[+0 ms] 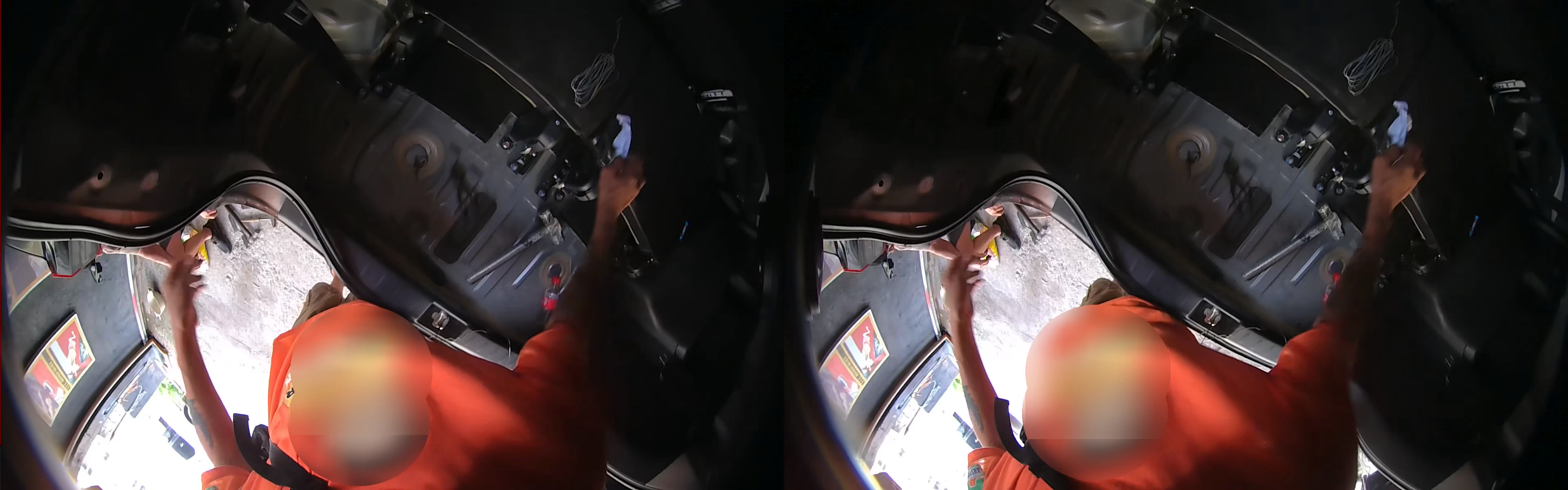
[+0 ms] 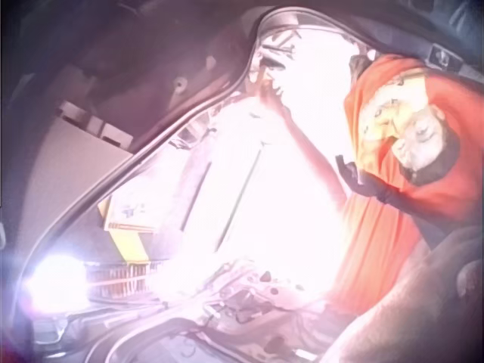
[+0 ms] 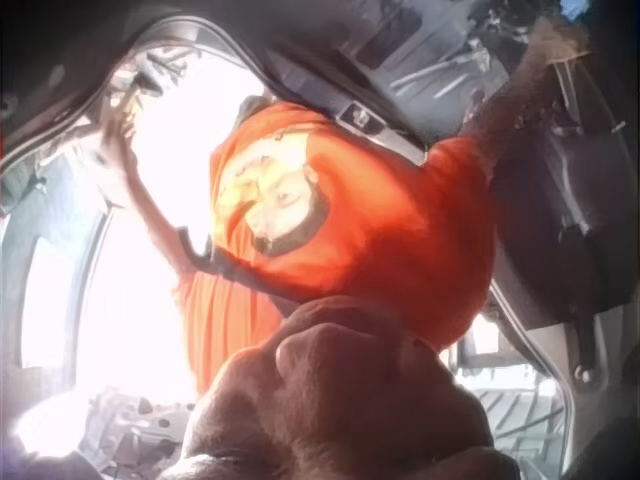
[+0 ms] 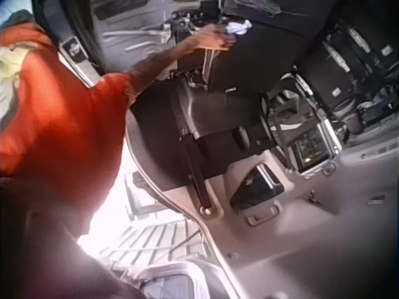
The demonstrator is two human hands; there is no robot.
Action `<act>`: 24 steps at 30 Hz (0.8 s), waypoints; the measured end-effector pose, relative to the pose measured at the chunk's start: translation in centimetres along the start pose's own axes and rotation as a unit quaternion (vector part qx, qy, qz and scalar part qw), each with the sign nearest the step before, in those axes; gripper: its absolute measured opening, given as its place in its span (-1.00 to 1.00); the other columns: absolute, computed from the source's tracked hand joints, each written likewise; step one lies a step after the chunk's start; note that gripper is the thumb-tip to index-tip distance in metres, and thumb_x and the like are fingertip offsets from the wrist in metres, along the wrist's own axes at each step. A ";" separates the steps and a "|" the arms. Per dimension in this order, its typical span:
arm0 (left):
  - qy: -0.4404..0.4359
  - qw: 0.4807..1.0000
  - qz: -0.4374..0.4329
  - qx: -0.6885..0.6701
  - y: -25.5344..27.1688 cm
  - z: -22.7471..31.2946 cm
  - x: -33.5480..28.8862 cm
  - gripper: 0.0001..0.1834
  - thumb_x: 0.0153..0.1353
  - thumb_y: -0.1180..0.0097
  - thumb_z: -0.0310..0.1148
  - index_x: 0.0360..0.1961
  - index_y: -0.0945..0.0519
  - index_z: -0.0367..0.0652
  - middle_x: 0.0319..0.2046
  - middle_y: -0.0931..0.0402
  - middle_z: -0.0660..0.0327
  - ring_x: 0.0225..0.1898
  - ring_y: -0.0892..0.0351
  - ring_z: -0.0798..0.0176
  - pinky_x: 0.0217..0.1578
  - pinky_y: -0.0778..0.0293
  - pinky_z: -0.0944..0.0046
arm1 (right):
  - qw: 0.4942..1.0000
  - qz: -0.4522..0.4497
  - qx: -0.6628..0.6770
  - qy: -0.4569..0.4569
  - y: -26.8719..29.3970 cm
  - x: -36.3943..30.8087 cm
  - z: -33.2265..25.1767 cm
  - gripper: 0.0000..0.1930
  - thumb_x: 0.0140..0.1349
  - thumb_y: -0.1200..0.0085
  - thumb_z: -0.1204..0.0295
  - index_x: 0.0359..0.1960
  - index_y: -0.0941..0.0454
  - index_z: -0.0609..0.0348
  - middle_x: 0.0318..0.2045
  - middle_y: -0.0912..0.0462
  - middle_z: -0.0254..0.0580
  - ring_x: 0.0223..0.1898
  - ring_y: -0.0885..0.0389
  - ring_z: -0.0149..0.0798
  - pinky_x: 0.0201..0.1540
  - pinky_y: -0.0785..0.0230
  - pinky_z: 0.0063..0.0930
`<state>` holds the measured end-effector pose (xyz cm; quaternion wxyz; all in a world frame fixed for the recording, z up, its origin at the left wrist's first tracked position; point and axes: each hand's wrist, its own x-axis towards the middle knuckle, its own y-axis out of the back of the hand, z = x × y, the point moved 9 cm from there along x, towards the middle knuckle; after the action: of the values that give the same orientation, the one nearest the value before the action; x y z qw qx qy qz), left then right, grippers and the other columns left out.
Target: The recorder uses a screwdriver and hammer to repair the interior panel of a car's trunk.
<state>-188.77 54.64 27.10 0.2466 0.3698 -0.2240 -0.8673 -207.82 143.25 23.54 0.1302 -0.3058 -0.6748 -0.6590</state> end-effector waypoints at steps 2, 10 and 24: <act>0.071 0.988 -0.121 0.057 -5.1 -2.8 -2.7 -0.70 0.34 -0.12 -0.27 0.01 -0.59 -0.19 -0.21 -0.64 0.22 -0.40 -0.55 0.41 -0.39 -0.48 0.41 | 0.992 -0.068 0.045 -0.101 4.6 -6.8 -6.5 -0.80 0.27 0.11 0.42 -0.23 -0.53 0.24 -0.28 -0.62 0.15 -0.21 -0.58 0.26 -0.24 -0.46 0.05; -0.083 0.893 -0.426 0.118 -18.5 -1.2 -11.7 -0.02 0.09 -0.44 -0.06 0.46 -0.18 -0.01 0.32 -0.31 -0.04 0.25 -0.39 0.00 0.12 -0.45 0.03 | 0.383 -0.534 0.695 -0.291 3.9 -32.0 -36.0 -0.74 0.29 0.19 0.39 -0.29 -0.52 0.31 -0.34 -0.54 -0.16 -0.31 -0.47 -0.28 -0.20 -0.32 -0.43; -0.198 0.964 -0.070 0.161 -5.2 -15.2 -8.4 -0.79 0.24 -0.12 -0.46 -0.11 -0.64 -0.16 -0.36 -0.62 -0.17 -0.35 -0.61 -0.23 -0.30 -0.49 0.09 | 0.525 -0.762 0.363 0.108 2.8 -49.4 -52.0 -0.81 0.27 0.10 0.43 -0.21 -0.53 0.23 -0.42 -0.66 -0.09 -0.33 -0.65 -0.21 -0.21 -0.47 -0.33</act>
<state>-173.64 60.49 19.09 0.0730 0.2408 -0.3787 -0.8907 -179.49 80.81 2.28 -0.2497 0.4727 -0.8124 -0.2329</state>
